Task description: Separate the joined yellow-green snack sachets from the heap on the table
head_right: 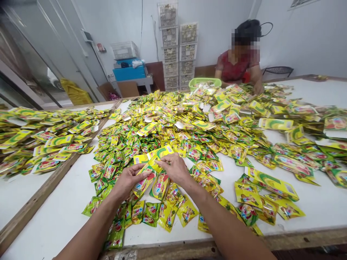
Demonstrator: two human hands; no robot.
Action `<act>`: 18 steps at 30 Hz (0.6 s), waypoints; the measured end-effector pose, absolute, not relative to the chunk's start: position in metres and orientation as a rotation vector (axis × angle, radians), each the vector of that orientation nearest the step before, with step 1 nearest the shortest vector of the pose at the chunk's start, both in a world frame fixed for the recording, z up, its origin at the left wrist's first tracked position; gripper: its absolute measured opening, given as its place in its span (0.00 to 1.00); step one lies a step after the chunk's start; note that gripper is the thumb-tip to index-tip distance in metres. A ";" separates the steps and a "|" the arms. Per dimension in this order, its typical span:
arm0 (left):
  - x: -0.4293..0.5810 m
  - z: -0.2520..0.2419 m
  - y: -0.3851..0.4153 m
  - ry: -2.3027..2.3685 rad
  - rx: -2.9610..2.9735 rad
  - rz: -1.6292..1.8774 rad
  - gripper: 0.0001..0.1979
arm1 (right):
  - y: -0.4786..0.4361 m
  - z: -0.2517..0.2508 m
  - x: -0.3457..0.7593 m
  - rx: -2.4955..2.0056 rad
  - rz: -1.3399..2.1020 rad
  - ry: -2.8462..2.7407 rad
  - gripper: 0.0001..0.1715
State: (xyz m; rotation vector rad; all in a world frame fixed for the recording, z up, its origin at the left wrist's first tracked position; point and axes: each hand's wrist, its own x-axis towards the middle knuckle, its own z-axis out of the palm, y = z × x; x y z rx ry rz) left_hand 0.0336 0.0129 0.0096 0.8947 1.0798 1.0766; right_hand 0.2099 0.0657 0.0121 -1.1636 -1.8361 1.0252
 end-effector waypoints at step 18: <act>0.031 0.010 0.012 1.069 0.781 1.134 0.15 | 0.064 0.006 0.201 -1.257 0.879 -1.842 0.11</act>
